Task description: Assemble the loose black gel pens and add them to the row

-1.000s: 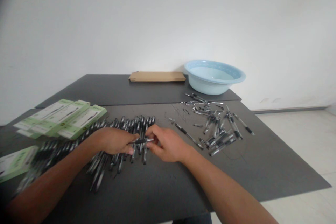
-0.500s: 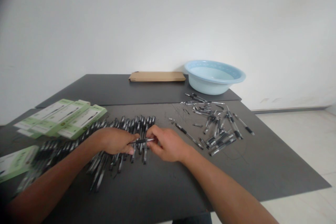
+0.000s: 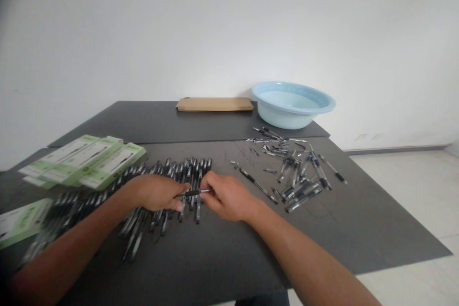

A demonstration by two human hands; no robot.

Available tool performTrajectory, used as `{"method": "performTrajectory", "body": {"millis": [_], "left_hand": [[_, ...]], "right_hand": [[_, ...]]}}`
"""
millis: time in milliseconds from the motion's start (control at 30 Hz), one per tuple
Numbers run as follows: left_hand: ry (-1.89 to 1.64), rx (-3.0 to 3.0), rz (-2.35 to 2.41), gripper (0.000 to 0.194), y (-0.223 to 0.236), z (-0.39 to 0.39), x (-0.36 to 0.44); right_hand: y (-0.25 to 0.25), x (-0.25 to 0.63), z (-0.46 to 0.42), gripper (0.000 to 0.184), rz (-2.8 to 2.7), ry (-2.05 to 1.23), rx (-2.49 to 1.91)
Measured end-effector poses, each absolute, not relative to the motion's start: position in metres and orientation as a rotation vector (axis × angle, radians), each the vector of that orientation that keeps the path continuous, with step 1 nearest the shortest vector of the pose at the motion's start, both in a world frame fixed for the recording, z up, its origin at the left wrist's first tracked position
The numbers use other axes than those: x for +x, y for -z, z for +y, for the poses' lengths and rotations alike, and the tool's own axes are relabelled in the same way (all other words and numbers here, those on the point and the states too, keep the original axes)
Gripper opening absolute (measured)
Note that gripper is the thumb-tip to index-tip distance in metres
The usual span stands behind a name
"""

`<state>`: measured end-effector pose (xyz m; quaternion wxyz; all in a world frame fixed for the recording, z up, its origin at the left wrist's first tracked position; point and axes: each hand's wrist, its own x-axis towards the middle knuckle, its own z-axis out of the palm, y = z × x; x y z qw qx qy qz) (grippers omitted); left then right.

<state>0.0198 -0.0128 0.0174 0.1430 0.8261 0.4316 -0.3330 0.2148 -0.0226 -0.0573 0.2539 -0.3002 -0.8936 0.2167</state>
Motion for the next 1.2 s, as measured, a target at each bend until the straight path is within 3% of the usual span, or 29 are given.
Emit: {"method": "performTrajectory", "body": {"millis": [333,533,833,1200], "left_hand": [[0.945,2.401,1.26,0.046,-0.0152,-0.0126,0.0187],[0.939,2.395,1.258,0.046,-0.0146,-0.0124,0.0179],[0.918,2.414,1.231,0.042,-0.0148,-0.0128,0.0165],[0.902,2.405,1.264,0.043,-0.0151,-0.013,0.0169]], "right_hand": [[0.0564,0.2149,-0.0231,0.009,-2.437,-0.568,-0.831],[0.0541,0.2162,-0.0253,0.03,-2.398,-0.638,-0.775],[0.0562,0.2159,-0.0237,0.014,-2.429,-0.555,-0.792],[0.0547,0.2163,-0.0232,0.008,-2.462,-0.509,-0.768]]}}
